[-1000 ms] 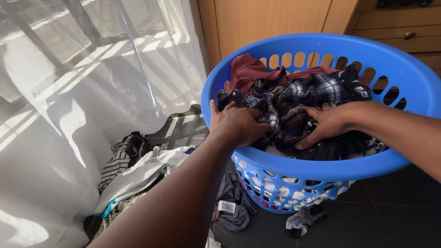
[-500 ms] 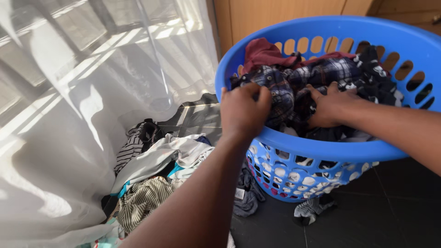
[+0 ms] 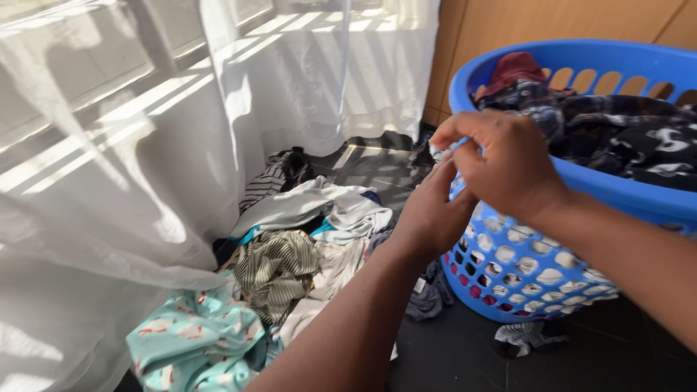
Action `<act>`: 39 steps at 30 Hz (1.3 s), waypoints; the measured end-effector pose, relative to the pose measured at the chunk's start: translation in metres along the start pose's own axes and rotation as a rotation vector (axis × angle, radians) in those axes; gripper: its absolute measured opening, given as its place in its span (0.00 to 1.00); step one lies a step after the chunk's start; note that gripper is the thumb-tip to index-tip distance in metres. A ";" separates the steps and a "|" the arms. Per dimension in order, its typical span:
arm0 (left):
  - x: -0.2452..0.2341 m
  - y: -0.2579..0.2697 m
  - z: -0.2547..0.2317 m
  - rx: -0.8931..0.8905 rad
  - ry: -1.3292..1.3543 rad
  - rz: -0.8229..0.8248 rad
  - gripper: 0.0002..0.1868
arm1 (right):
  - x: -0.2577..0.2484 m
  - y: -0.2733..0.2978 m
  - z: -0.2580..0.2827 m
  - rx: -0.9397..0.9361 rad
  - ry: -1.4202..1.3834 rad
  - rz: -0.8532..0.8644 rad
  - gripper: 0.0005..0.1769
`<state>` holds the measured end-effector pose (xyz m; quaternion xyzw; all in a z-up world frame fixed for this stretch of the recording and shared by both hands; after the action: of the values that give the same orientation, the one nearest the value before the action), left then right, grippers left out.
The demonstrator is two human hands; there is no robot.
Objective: The person picks up various clothes and towels from a pile on the floor and places them into a blue laundry basket. The person handles items one at a time, including shirts, pants, and towels, and continues until the basket is full.
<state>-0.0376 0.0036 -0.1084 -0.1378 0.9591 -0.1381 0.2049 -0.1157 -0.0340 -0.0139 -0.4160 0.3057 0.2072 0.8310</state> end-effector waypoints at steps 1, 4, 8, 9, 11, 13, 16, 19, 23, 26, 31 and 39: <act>-0.012 0.014 0.016 -0.072 0.018 0.008 0.31 | 0.023 0.009 0.019 -0.040 -0.047 0.021 0.13; -0.056 0.062 0.070 -0.232 -0.238 0.045 0.30 | 0.097 0.038 0.058 -0.103 -0.138 0.106 0.14; -0.118 0.160 0.142 -0.337 -0.398 -0.059 0.36 | 0.192 0.097 0.084 -0.061 -0.220 0.298 0.20; -0.132 0.184 0.156 -0.380 -0.456 -0.063 0.36 | 0.213 0.110 0.090 -0.056 -0.216 0.364 0.23; -0.150 0.226 0.181 -0.494 -0.515 -0.059 0.37 | 0.251 0.138 0.092 0.035 -0.203 0.519 0.26; -0.158 0.268 0.202 -0.636 -0.510 -0.045 0.39 | 0.283 0.164 0.094 0.078 -0.187 0.620 0.30; -0.163 0.312 0.217 -0.773 -0.623 -0.002 0.41 | 0.317 0.199 0.097 0.088 -0.155 0.727 0.37; -0.155 0.341 0.221 -0.920 -0.672 0.141 0.42 | 0.342 0.226 0.098 0.114 -0.077 0.901 0.41; -0.150 0.369 0.221 -1.112 -0.638 0.263 0.43 | 0.362 0.254 0.105 0.162 -0.022 1.066 0.43; -0.155 0.377 0.228 -1.136 -0.660 0.308 0.41 | 0.370 0.262 0.108 0.157 -0.050 1.108 0.46; -0.178 0.387 0.264 -1.249 -0.662 0.267 0.31 | 0.381 0.261 0.114 0.107 -0.082 1.130 0.44; -0.169 0.395 0.290 -1.312 -0.120 -0.165 0.40 | 0.391 0.263 0.124 0.106 -0.113 1.144 0.45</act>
<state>0.1534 0.3627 -0.4302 -0.3146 0.8175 0.4671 0.1201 0.0531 0.2523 -0.3704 -0.1308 0.4470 0.6299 0.6216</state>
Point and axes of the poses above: each hand's wrist, its own y-axis away from the middle knuckle, its own x-axis out of the palm, z = x × y, the point moved 8 cm from there along -y, towards the middle knuckle, and after that the axes turned 4 degrees about -y, right-handed, at the moved point
